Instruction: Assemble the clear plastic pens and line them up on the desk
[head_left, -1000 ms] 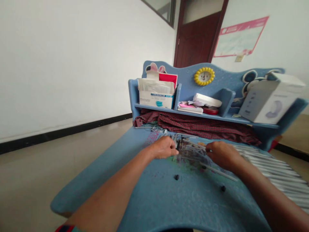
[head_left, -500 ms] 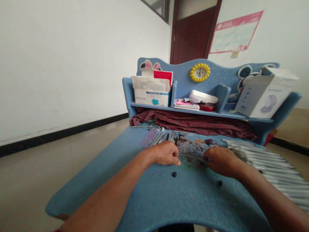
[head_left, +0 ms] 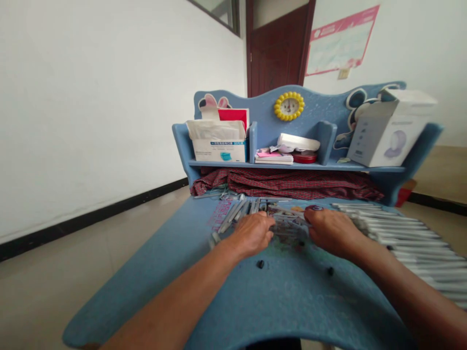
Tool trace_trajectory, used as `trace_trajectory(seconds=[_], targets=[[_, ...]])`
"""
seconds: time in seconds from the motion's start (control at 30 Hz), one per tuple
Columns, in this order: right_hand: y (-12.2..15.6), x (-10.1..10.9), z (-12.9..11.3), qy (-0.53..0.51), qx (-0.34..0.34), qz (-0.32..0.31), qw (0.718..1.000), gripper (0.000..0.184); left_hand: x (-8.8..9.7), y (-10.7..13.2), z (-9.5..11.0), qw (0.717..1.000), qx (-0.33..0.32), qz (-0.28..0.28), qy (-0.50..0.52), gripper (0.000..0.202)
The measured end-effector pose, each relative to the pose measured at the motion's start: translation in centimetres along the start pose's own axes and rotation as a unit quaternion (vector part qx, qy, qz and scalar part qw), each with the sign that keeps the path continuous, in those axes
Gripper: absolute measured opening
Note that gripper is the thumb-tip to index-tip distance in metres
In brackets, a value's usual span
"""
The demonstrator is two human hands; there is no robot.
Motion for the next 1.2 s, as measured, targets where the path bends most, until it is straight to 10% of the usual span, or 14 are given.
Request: trace_trajectory(seconds=[0.33, 0.67, 1.2], targets=[[0.2, 1.4, 0.7, -0.009, -0.024, 0.102, 0.994, 0.02, -0.5, -0.4, -0.4, 0.999, 0.006, -0.027, -0.036, 0.016], [0.2, 0.6, 1.2, -0.025, -0.022, 0.13, 0.991, 0.017, 1.3, -0.1, -5.8, 0.991, 0.13, -0.016, 0.006, 0.019], [0.4, 0.2, 0.0, -0.043, -0.002, 0.115, 0.992, 0.019, 0.4, 0.5, -1.4, 0.984, 0.084, -0.068, -0.144, 0.03]])
Point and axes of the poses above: each hand's wrist, its own y-axis away from the middle knuckle, its own x-axis out of the back of the hand, z = x × y, the point moved 6 cm from there along -y, towards the middle knuckle, and after that the axes turned 12 degrees about z, right-handed, at the moved point
